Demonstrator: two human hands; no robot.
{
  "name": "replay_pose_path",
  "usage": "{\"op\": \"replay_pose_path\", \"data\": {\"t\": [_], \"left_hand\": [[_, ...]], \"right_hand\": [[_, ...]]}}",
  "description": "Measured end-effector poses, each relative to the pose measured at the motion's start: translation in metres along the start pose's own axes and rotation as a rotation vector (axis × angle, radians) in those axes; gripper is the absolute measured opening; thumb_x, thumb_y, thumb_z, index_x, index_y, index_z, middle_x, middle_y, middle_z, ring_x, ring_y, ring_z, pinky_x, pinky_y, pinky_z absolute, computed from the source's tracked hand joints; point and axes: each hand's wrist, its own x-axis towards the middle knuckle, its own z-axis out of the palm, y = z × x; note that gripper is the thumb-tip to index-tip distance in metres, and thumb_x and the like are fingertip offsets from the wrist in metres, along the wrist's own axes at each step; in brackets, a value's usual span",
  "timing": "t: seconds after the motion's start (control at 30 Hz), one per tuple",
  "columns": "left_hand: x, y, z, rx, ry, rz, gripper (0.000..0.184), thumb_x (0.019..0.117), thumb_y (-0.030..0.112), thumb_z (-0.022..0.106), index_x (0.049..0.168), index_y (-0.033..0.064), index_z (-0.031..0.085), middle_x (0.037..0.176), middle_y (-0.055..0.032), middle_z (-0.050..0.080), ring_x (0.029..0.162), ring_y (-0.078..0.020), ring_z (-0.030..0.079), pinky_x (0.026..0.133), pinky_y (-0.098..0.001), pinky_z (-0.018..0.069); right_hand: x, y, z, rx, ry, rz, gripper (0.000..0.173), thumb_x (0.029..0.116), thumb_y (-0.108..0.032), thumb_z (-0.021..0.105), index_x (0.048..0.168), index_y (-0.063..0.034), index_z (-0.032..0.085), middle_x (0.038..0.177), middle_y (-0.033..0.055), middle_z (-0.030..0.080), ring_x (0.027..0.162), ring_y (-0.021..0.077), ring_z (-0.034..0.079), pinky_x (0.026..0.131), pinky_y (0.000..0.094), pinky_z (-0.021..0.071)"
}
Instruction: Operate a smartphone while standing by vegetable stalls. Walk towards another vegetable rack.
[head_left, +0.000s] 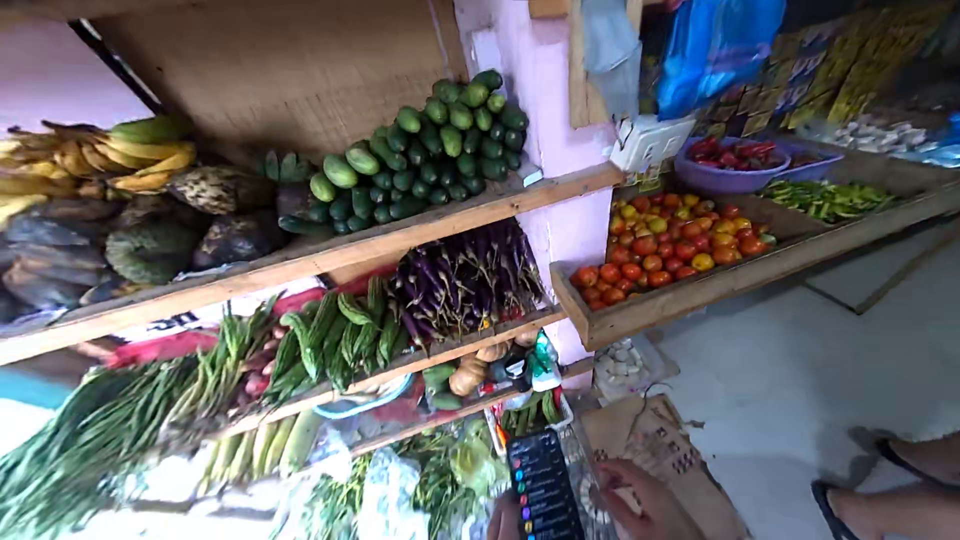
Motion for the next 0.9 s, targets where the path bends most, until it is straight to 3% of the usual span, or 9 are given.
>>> {"op": "replay_pose_path", "data": {"t": [0.07,0.17,0.3,0.47,0.73,0.83,0.9], "left_hand": [[0.018,0.007,0.009,0.018,-0.002,-0.043,0.041,0.1105,0.019,0.029,0.136,-0.0047,0.049,0.102,-0.0085,0.069,0.088,-0.0111,0.069,0.082,-0.0342,0.06],[0.053,0.021,0.022,-0.047,-0.04,-0.044,0.039,0.112,0.02,0.028,0.127,-0.0018,0.056,0.094,-0.0081,0.073,0.083,-0.0143,0.073,0.076,-0.0353,0.0626],[0.116,0.045,0.038,-0.067,-0.092,0.019,0.038,0.1121,0.018,0.028,0.126,-0.0033,0.056,0.094,-0.0084,0.072,0.083,-0.0144,0.072,0.077,-0.0353,0.0619],[0.192,0.077,0.053,-0.105,-0.152,0.083,0.037,0.1111,0.014,0.026,0.13,-0.0041,0.053,0.097,-0.0095,0.07,0.085,-0.0141,0.071,0.078,-0.0346,0.0613],[0.276,0.11,0.066,-0.039,-0.275,0.104,0.037,0.1115,0.014,0.026,0.131,-0.0048,0.052,0.099,-0.0095,0.069,0.086,-0.0124,0.07,0.079,-0.0326,0.0608],[0.288,0.122,0.071,-0.033,-0.304,0.071,0.037,0.1116,0.013,0.026,0.134,-0.005,0.049,0.103,-0.0104,0.068,0.088,-0.0129,0.07,0.08,-0.0327,0.0606],[0.293,0.128,0.076,-0.008,-0.338,0.07,0.036,0.1109,0.012,0.027,0.132,-0.0047,0.05,0.103,-0.0105,0.068,0.088,-0.0126,0.07,0.08,-0.0324,0.0609]], "right_hand": [[-0.006,0.008,-0.01,0.014,0.057,0.063,0.035,0.0979,-0.008,0.061,0.126,0.0121,0.063,0.11,0.0253,0.071,0.102,0.0327,0.071,0.096,0.0473,0.0558],[-0.016,0.019,-0.017,0.024,0.159,0.147,0.033,0.0971,-0.006,0.06,0.123,0.0133,0.064,0.109,0.0258,0.072,0.099,0.0296,0.072,0.093,0.0428,0.0569],[-0.01,0.033,-0.021,-0.014,0.259,0.181,0.031,0.0964,-0.005,0.058,0.12,0.013,0.066,0.102,0.0234,0.072,0.094,0.0245,0.072,0.09,0.0385,0.0574],[0.029,0.03,-0.019,-0.077,0.441,0.108,0.032,0.096,-0.012,0.056,0.116,0.0096,0.068,0.1,0.0155,0.073,0.091,0.009,0.071,0.086,0.0241,0.0574],[0.104,0.025,0.006,-0.103,0.609,0.088,0.032,0.0959,-0.015,0.056,0.115,0.0084,0.069,0.099,0.0122,0.074,0.09,0.0031,0.069,0.085,0.019,0.0558],[0.133,0.024,0.015,-0.153,0.543,-0.009,0.033,0.0967,-0.02,0.058,0.114,0.0049,0.07,0.102,0.0102,0.075,0.097,0.0091,0.071,0.092,0.0288,0.0567],[0.159,0.015,0.021,-0.202,0.486,-0.128,0.032,0.098,-0.021,0.058,0.114,0.0038,0.072,0.108,0.011,0.076,0.107,0.0161,0.071,0.109,0.045,0.0481]]}}
